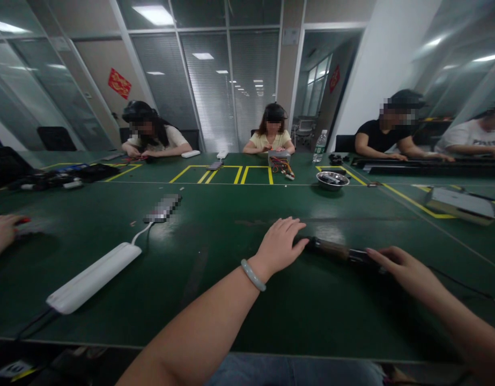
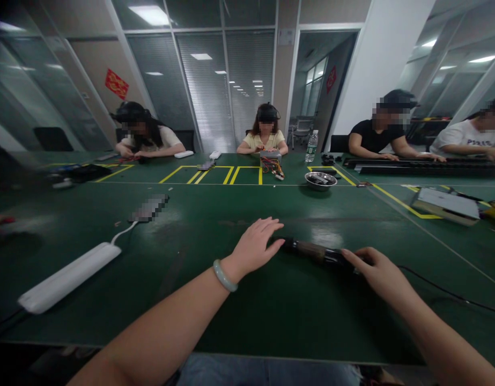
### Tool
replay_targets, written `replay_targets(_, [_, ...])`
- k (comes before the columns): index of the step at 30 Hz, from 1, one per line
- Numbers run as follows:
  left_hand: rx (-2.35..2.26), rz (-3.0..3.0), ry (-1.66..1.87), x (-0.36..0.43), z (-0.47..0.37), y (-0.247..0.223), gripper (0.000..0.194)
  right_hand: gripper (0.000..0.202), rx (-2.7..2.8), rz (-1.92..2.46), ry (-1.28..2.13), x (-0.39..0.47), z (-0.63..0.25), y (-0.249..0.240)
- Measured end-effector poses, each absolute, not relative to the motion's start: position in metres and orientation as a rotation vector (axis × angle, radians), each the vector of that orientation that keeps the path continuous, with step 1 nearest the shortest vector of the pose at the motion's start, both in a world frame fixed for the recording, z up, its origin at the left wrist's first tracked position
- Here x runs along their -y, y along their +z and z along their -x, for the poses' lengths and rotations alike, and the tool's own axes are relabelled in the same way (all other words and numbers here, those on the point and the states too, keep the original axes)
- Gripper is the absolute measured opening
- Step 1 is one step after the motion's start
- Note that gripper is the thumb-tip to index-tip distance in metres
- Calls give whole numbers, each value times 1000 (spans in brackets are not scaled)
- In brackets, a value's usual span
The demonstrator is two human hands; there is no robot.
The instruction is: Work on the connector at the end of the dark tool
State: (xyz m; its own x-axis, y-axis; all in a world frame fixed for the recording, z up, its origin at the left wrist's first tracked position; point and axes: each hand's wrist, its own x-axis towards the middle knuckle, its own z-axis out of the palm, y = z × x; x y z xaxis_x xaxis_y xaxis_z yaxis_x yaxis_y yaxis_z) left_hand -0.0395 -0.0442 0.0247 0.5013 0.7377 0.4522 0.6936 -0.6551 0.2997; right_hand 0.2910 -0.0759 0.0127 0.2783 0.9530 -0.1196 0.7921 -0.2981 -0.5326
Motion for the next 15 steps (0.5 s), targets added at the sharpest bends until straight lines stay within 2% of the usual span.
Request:
replay_targets(6, [-928,-2872,724,56,32,31,49,54,1713,1933,581,87,-228,9])
replay_targets(10, [-768,-2880,589,54,29,26,50,52,1767,1877,472,103,-217,6])
replay_targets(13, [-717,-2840,468,52,30,25,62,55,1792,1864,435,112,-218,3])
replay_targets(15, [-757,-2841,409,50,31,25,57,56,1832,1840,492,117,-225,0])
